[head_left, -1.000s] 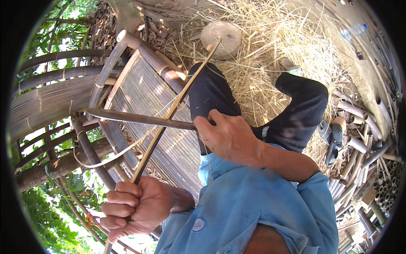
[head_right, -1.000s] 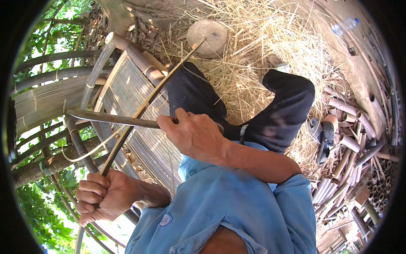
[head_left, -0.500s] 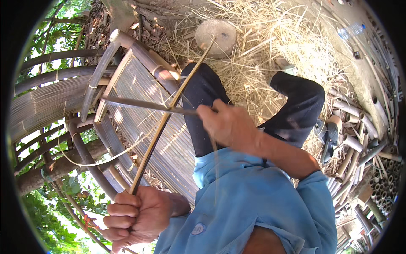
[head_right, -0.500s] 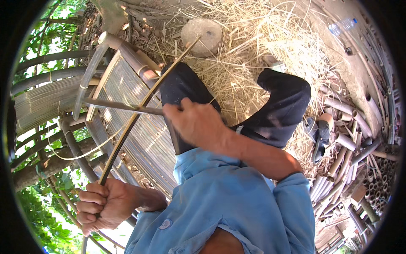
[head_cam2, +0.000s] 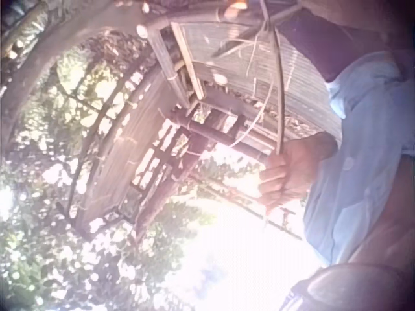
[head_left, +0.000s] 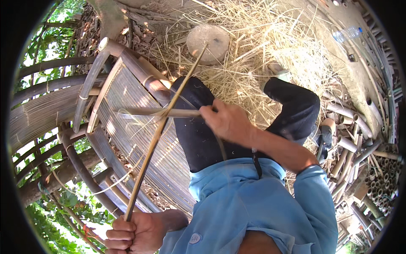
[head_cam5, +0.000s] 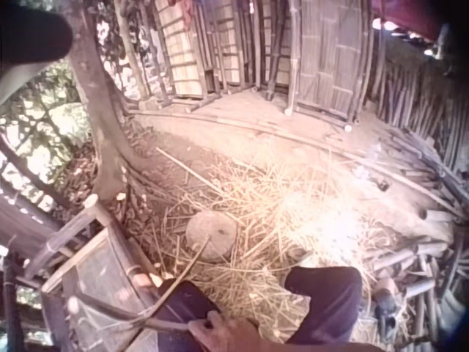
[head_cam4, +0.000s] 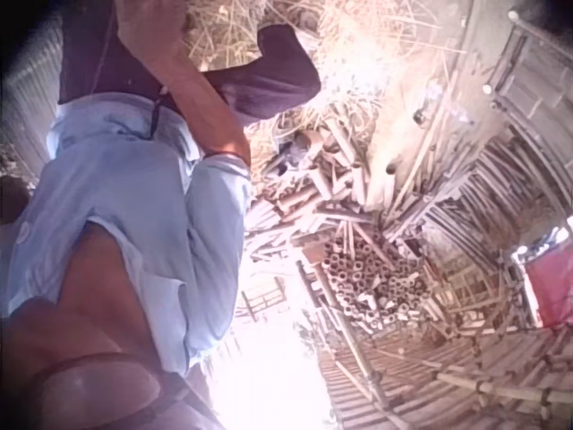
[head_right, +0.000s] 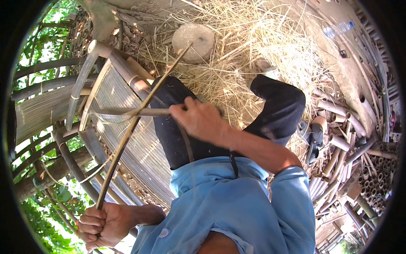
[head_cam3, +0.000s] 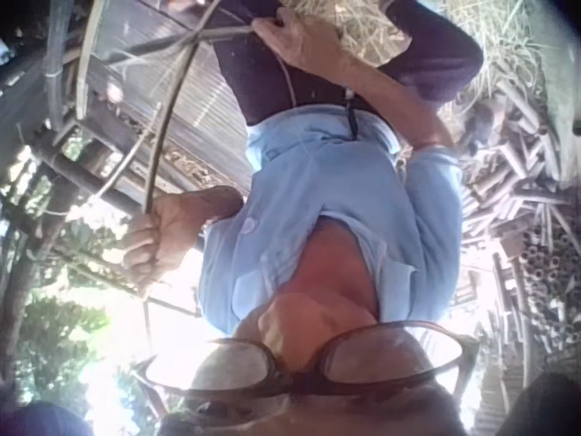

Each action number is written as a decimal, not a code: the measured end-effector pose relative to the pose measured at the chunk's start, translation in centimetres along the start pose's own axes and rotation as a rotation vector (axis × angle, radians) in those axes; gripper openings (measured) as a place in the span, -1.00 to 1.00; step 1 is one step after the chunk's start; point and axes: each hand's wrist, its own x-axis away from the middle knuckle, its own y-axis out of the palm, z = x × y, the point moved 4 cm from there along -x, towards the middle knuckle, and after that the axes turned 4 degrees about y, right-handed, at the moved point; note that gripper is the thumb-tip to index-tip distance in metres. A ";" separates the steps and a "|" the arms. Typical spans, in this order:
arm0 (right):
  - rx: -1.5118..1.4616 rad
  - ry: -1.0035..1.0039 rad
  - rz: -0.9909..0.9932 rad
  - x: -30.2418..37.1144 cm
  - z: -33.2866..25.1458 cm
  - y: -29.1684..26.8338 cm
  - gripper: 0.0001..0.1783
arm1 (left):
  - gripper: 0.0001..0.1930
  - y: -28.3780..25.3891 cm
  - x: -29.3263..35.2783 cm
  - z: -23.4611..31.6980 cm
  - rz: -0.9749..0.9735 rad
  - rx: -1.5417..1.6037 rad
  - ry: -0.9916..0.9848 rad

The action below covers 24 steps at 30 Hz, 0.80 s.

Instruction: The person strips thin layers from a long bamboo pole using a large knife while sitting on a bamboo bench.

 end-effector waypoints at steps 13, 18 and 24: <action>0.051 0.030 -0.013 -4.0 5.6 2.3 -0.84 | -0.61 2.3 -2.9 -2.8 0.040 -0.025 0.160; 0.042 0.277 -0.221 -4.0 16.6 9.1 -0.80 | -0.59 1.6 -5.0 -3.2 0.010 -0.068 0.101; 0.106 0.631 -0.302 0.2 29.1 14.2 -0.75 | -0.58 2.9 -6.1 -4.3 -0.034 -0.016 0.117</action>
